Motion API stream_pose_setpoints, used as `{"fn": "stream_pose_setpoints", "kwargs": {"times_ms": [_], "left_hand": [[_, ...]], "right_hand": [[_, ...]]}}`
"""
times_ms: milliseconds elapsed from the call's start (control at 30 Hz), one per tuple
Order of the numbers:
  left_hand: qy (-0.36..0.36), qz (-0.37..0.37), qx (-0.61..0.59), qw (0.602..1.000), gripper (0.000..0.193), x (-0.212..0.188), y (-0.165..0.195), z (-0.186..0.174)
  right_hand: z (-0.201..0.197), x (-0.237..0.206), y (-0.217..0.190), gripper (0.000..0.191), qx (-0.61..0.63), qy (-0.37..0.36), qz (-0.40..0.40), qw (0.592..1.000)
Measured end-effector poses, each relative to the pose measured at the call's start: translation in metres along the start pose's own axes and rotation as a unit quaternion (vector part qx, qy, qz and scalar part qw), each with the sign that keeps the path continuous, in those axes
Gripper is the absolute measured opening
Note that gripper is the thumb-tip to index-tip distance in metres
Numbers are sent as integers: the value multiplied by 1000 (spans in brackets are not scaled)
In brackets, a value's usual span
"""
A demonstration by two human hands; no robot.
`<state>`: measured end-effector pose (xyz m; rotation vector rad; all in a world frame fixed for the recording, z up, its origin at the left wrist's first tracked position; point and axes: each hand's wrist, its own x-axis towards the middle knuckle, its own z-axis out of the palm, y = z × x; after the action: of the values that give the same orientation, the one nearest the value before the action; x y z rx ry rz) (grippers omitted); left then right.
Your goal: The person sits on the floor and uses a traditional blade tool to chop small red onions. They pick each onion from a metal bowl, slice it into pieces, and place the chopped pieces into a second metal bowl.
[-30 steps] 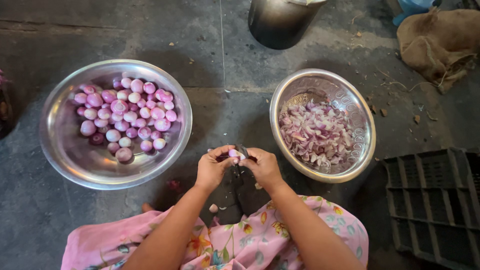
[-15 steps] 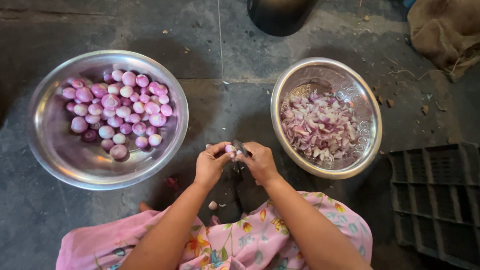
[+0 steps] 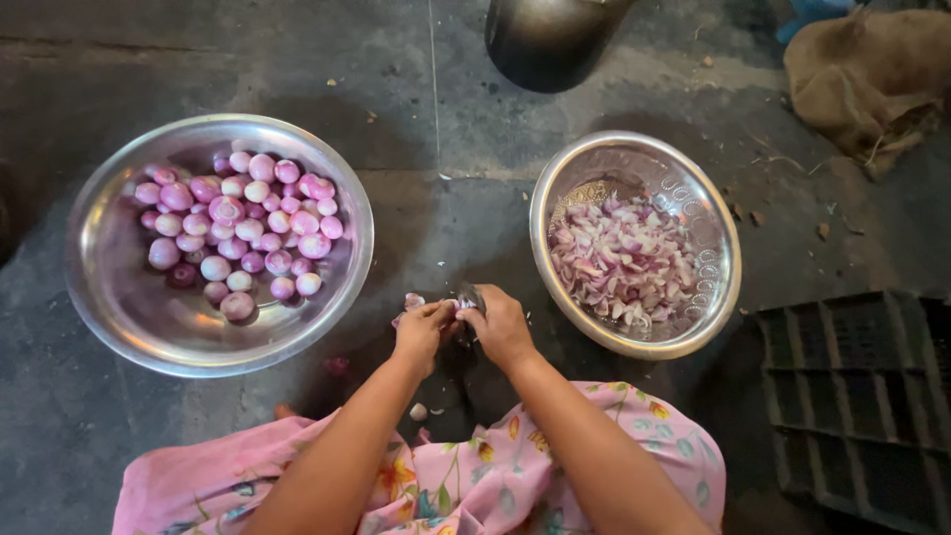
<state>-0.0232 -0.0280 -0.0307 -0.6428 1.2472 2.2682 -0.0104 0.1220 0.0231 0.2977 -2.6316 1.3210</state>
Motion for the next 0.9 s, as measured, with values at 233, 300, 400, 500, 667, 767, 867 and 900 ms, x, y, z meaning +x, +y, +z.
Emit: {"fn": "stream_pose_setpoints", "kwargs": {"times_ms": [233, 300, 400, 500, 667, 767, 867, 900], "left_hand": [[-81, 97, 9, 992, 40, -28, 13, 0], [-113, 114, 16, 987, 43, -32, 16, -1], [-69, 174, 191, 964, 41, -33, 17, 0], [-93, 165, 114, 975, 36, -31, 15, 0], [-22, 232, 244, 942, 33, -33, 10, -1], [4, 279, 292, 915, 32, -35, 7, 0], [-14, 258, 219, 941, 30, -34, 4, 2], [-20, 239, 183, 953, 29, -33, 3, 2]], "right_hand": [[-24, -3, -9, 26, 97, -89, 180, 975], [-29, -4, -13, 27, 128, -79, 157, 976], [-32, -4, -17, 29, 147, -60, 126, 979], [-30, -5, -18, 29, 136, -49, 110, 983], [-25, -5, -16, 25, 108, -25, 83, 990], [-24, -4, -12, 23, 100, -26, 60, 993], [-23, -2, -9, 22, 108, -40, 66, 991], [-20, -2, -8, 21, 102, -42, 70, 991]]}}
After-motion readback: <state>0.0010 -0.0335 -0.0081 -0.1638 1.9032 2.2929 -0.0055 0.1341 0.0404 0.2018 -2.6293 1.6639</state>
